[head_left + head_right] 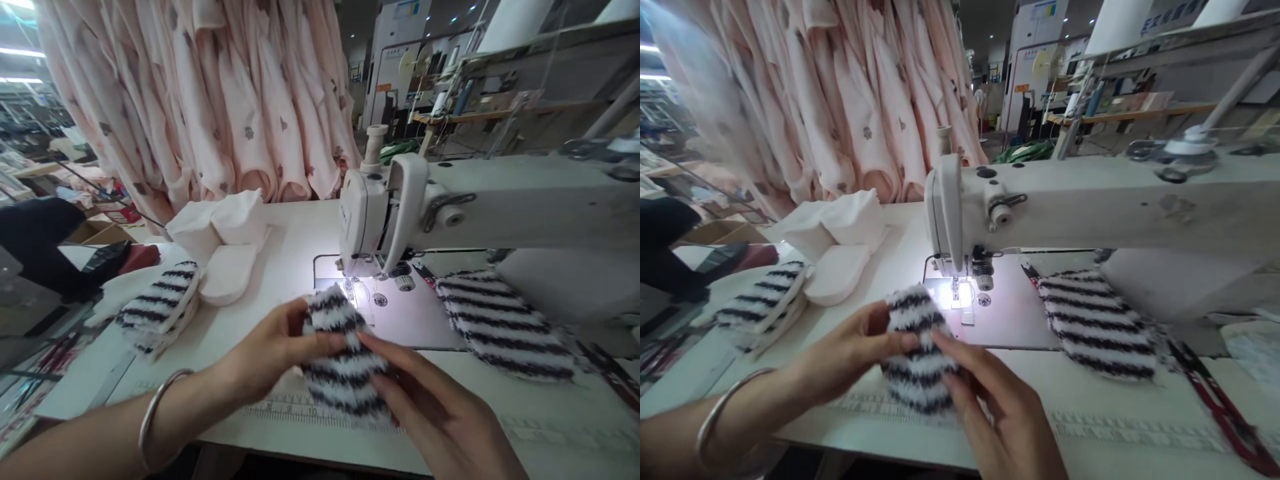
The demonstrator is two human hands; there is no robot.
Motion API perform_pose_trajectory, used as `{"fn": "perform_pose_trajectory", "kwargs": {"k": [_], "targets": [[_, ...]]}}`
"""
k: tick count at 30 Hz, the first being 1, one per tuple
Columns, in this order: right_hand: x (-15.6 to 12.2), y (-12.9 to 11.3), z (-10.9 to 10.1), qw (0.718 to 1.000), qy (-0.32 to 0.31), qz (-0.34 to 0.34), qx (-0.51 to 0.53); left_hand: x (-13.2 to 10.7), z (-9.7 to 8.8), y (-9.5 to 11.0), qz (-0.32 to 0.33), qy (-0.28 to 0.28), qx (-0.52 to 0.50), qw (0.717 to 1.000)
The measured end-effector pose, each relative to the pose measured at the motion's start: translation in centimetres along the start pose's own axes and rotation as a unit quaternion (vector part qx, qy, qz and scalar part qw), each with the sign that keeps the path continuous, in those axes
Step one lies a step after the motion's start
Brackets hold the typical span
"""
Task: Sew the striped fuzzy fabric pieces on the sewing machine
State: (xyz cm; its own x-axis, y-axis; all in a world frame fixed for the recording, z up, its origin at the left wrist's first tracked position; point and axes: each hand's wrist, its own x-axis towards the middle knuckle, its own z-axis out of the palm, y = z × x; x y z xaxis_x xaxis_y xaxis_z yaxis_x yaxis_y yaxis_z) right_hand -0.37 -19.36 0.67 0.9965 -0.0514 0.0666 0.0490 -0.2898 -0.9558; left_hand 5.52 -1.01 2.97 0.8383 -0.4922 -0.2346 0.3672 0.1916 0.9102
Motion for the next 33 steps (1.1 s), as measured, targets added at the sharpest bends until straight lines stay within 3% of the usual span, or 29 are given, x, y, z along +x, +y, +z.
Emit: {"fn": "perform_pose_trajectory", "kwargs": {"k": [3, 6, 8, 11, 17, 22, 26, 28, 31, 33], "targets": [[2.8, -0.1, 1.5, 0.998, -0.059, 0.023, -0.028, 1.1, -3.3, 0.8, 0.082, 0.078, 0.150, 0.982], [4.7, 0.4, 2.5, 0.989, -0.099, 0.027, -0.109, 2.6, -5.9, 0.8, 0.070, 0.095, 0.309, 0.944], [5.0, 0.8, 2.7, 0.977, -0.122, 0.006, -0.173, 3.2, -6.7, 0.3, 0.053, 0.086, 0.428, 0.898], [4.1, 1.2, 2.3, 0.963, -0.131, -0.026, -0.235, 3.2, -6.3, -0.5, 0.055, 0.064, 0.523, 0.848], [3.0, 0.7, 1.2, 0.957, -0.141, -0.024, -0.254, 2.5, -5.2, -0.1, 0.062, 0.064, 0.540, 0.837], [3.4, 0.8, 1.2, 0.961, -0.135, -0.015, -0.240, 2.3, -5.6, 0.6, 0.042, 0.057, 0.518, 0.852], [3.5, 1.1, 1.7, 0.955, -0.151, -0.039, -0.253, 2.3, -5.9, 0.2, 0.036, 0.052, 0.547, 0.835], [3.4, 1.3, 2.1, 0.947, -0.162, -0.050, -0.274, 2.4, -6.0, -0.1, 0.034, 0.044, 0.588, 0.807], [2.5, 1.8, 2.6, 0.931, -0.167, -0.082, -0.313, 2.9, -5.6, -0.2, 0.070, 0.063, 0.676, 0.731], [1.5, 2.4, 2.9, 0.920, -0.136, -0.134, -0.344, 3.6, -5.1, -0.2, 0.092, 0.069, 0.705, 0.700]]}}
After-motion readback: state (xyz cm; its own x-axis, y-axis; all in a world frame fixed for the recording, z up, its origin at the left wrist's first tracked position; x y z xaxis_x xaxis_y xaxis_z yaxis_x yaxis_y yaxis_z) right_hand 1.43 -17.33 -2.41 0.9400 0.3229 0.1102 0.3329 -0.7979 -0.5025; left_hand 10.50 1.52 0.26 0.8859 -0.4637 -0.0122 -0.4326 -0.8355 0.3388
